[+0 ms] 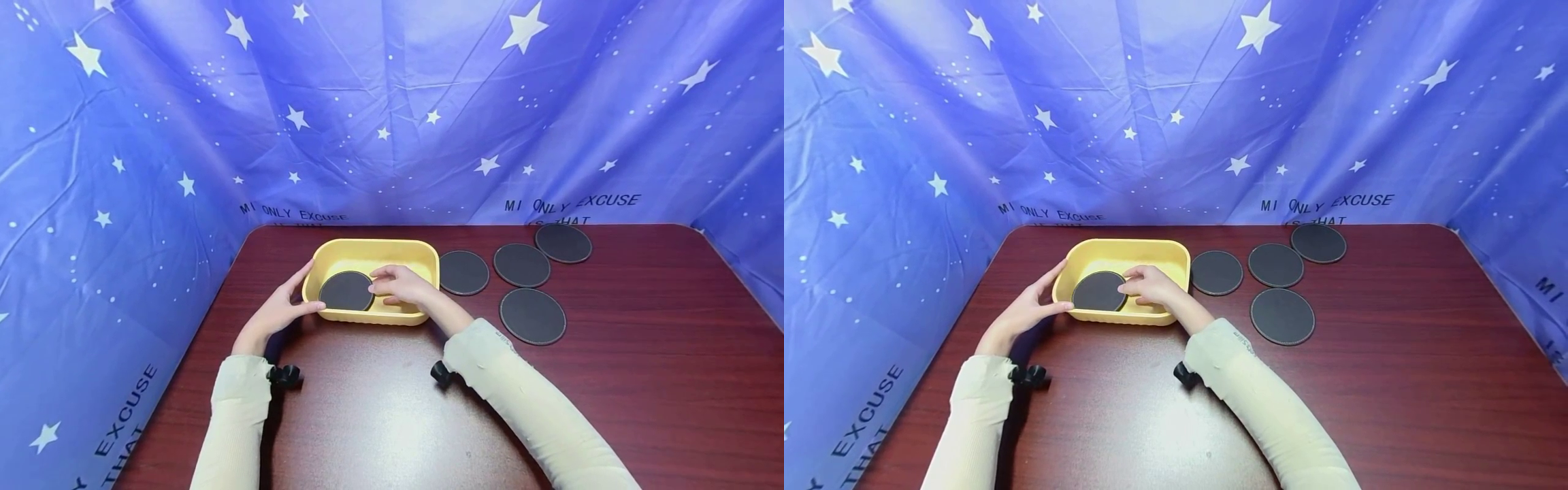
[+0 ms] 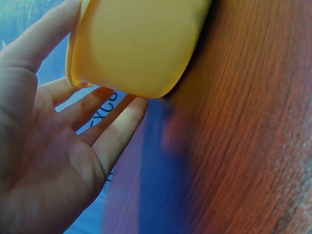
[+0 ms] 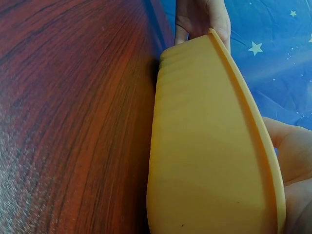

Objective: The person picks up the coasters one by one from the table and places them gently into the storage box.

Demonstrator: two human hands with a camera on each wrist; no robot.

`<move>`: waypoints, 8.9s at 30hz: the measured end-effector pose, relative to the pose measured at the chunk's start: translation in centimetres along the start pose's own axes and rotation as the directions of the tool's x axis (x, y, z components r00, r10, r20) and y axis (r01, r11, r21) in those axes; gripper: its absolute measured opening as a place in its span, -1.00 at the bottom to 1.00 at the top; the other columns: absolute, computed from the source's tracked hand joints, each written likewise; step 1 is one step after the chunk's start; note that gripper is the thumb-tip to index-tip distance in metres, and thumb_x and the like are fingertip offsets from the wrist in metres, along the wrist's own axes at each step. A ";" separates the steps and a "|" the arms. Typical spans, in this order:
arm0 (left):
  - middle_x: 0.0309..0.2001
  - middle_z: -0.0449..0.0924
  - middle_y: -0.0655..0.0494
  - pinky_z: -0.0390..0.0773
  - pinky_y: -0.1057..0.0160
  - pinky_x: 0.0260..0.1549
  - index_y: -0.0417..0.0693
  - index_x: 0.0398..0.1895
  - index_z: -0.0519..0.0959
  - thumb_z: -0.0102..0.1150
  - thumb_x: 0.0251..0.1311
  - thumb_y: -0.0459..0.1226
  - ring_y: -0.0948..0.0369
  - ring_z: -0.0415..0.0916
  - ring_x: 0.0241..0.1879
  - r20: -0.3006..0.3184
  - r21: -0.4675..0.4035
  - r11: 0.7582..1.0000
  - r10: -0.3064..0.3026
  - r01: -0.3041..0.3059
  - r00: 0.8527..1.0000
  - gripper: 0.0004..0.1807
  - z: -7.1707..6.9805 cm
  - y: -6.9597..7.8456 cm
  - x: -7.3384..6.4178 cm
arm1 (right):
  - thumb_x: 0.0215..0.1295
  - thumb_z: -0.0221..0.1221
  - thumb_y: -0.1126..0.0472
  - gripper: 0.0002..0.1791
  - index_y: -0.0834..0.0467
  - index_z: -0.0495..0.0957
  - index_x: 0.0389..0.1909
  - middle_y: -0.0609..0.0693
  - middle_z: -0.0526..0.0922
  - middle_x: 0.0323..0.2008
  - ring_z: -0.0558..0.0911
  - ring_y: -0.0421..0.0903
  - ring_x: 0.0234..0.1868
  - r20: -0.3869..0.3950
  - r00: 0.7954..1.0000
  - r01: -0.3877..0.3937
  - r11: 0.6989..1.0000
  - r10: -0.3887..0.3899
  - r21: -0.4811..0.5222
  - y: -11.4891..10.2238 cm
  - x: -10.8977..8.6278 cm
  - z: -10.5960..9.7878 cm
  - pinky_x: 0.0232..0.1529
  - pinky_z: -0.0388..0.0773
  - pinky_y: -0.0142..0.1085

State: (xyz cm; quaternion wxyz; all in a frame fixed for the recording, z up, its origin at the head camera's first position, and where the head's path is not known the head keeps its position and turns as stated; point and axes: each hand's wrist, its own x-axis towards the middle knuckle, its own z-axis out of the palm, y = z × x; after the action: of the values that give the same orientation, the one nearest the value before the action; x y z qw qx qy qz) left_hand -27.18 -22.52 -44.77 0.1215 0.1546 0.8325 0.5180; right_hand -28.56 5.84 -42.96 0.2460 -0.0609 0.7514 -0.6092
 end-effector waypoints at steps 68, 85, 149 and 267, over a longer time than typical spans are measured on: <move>0.62 -0.09 0.05 0.14 -0.11 0.45 0.16 0.62 -0.07 0.35 0.22 -0.25 -0.01 -0.04 0.57 -0.015 0.023 1.000 -0.002 0.002 1.000 0.02 0.0 -0.1 -0.1 | 0.34 0.22 0.25 -0.41 0.34 0.35 0.35 0.40 0.45 0.29 0.53 0.24 0.25 -0.037 0.968 0.247 0.969 -0.246 0.010 0.4 -9.6 -6.9 0.17 0.61 -0.12; 0.63 -0.11 0.05 0.14 -0.13 0.46 0.13 0.62 -0.08 0.35 0.22 -0.26 0.00 -0.08 0.57 -0.007 0.022 1.000 0.011 -0.011 1.000 0.02 0.0 0.1 0.0 | 0.38 0.19 0.29 -0.40 0.41 0.28 0.37 0.50 0.35 0.32 0.64 -0.33 0.08 -0.135 0.960 0.242 0.970 -0.244 -0.029 3.1 -12.4 -12.0 0.06 0.62 -0.42; 0.63 -0.10 0.08 0.05 -0.13 0.51 0.15 0.62 -0.06 0.35 0.21 -0.24 0.01 -0.11 0.58 -0.018 0.038 0.999 -0.010 0.011 1.000 0.01 0.1 0.2 -0.2 | 0.21 0.31 0.37 -0.16 0.50 0.10 0.42 -0.48 0.36 0.17 0.36 -0.72 0.14 -0.136 0.959 0.214 0.950 -0.249 -0.228 11.4 -18.9 -21.5 0.11 0.32 -0.78; 0.62 -0.07 0.05 -0.03 -0.18 0.52 0.22 0.61 -0.02 0.36 0.21 -0.20 -0.02 -0.08 0.57 -0.039 0.048 0.999 -0.018 0.020 0.999 0.00 0.0 -0.3 -0.2 | 0.33 0.09 0.57 -0.53 0.03 0.61 0.09 -0.15 0.76 -0.04 0.76 -0.24 -0.14 -0.227 0.923 0.379 0.844 -0.312 0.380 6.3 -15.9 -19.8 -0.14 0.71 -0.33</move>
State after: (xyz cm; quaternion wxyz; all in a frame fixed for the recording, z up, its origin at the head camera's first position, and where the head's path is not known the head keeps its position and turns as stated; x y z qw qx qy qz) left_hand -27.00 -22.74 -45.06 0.1065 0.1396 0.8483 0.4995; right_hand -22.16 31.15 -41.55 0.0796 -0.0935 0.5973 -0.7926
